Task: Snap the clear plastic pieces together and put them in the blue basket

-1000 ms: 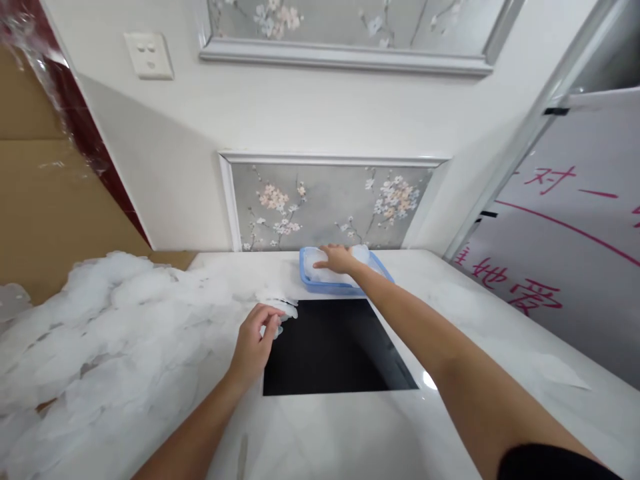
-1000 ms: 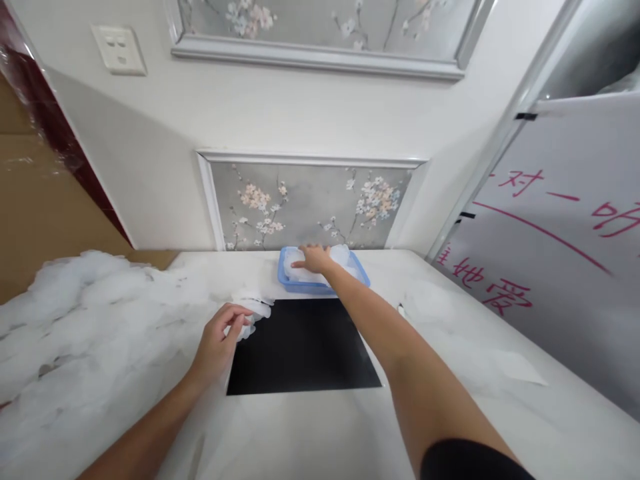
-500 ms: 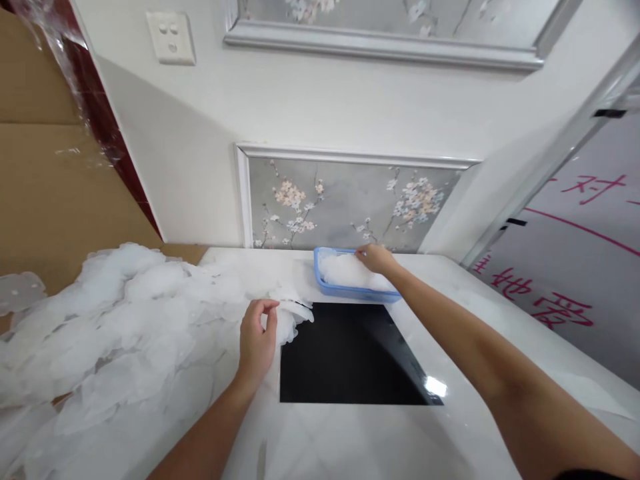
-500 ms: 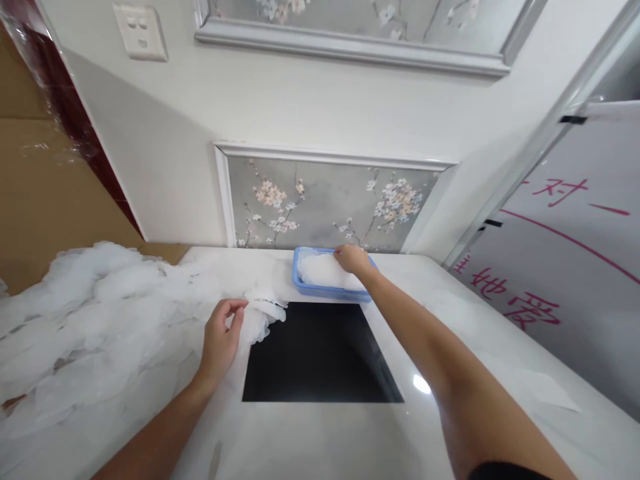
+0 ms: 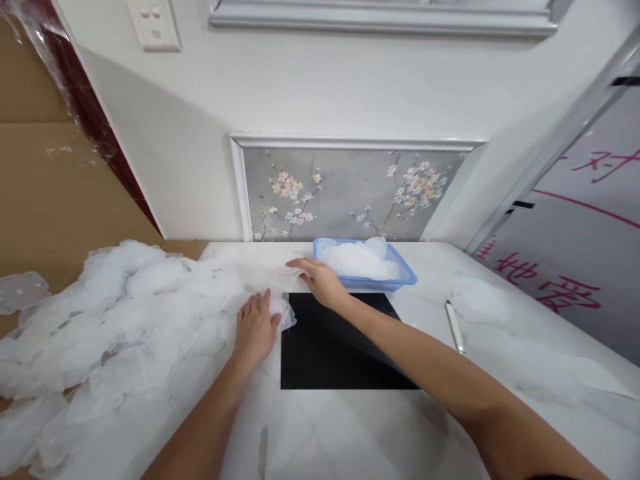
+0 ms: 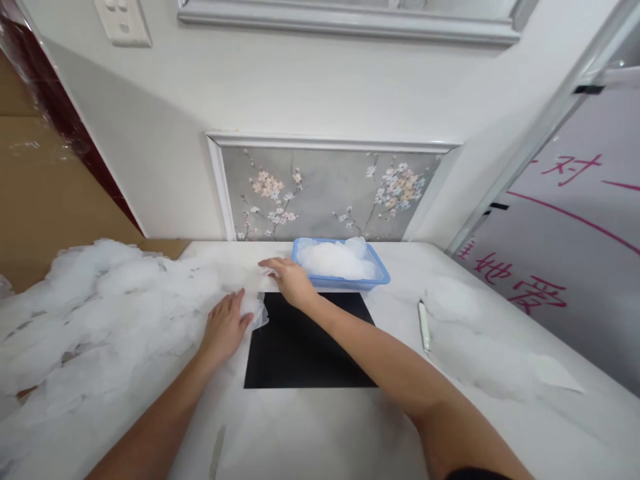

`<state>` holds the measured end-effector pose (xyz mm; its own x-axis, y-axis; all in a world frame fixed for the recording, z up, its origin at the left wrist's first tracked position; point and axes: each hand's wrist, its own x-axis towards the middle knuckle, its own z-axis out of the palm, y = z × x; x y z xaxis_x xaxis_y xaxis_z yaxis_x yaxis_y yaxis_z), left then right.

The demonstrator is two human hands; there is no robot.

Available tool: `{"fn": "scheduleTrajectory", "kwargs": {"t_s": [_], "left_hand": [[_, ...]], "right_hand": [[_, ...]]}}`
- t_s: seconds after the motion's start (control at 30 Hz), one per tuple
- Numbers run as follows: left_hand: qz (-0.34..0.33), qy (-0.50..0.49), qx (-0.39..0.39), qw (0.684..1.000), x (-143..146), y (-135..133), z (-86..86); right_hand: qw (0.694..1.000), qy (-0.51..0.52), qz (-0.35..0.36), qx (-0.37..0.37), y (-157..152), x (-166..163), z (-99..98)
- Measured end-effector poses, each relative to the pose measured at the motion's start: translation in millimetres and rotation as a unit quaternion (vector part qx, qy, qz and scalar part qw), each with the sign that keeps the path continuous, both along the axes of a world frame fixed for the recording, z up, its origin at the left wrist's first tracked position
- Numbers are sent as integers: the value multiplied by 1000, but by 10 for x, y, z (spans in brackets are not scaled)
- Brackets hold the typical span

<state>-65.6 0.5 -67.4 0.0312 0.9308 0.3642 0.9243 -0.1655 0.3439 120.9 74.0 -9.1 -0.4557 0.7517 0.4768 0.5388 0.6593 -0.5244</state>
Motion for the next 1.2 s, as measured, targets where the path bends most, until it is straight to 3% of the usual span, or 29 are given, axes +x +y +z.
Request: {"fn": "scheduleTrajectory", "kwargs": {"t_s": [0.1,0.2,0.27,0.33,0.43,0.53,0.63,0.77,0.9,0.97,1.03,1.13,1.2], "left_hand": [[4,-16,25,1000,30,4,55],[-42,-72,76,994,144,-43,199],[-111,-111,79,984,257,-109,289],[-181,-131,45,974,384,-194,329],[-255,-115,-27,960,545,-291,273],[-285,-67,-60,954,606,-280,152],[-284,-12,-42,958,567,-182,92],[-251,60,4,966,520,-111,176],[-244,111,48,962,639,-213,293],[-289,134,38,947,734,-251,306],[-325,165,16,931,806,-232,301],[-307,196,6,931,825,-127,317],[-285,194,16,938,790,-68,349]], "right_hand": [[996,-69,23,55,-292,401,19],[976,-188,106,-21,-657,762,-157],[975,-175,109,-82,-842,930,-311],[988,-94,62,-108,-940,1039,-442],[993,9,-33,-112,-928,1111,-564],[993,1,-72,-98,-794,1089,-616],[995,-42,-60,-70,-625,1013,-619],[993,-52,-92,-54,-479,966,-546],[981,101,-159,-41,-506,1120,-382],[952,227,-151,-139,-579,1222,-319],[891,338,-107,-285,-676,1291,-302],[786,435,-43,-438,-811,1323,-348],[741,465,-17,-484,-862,1328,-383]]}}
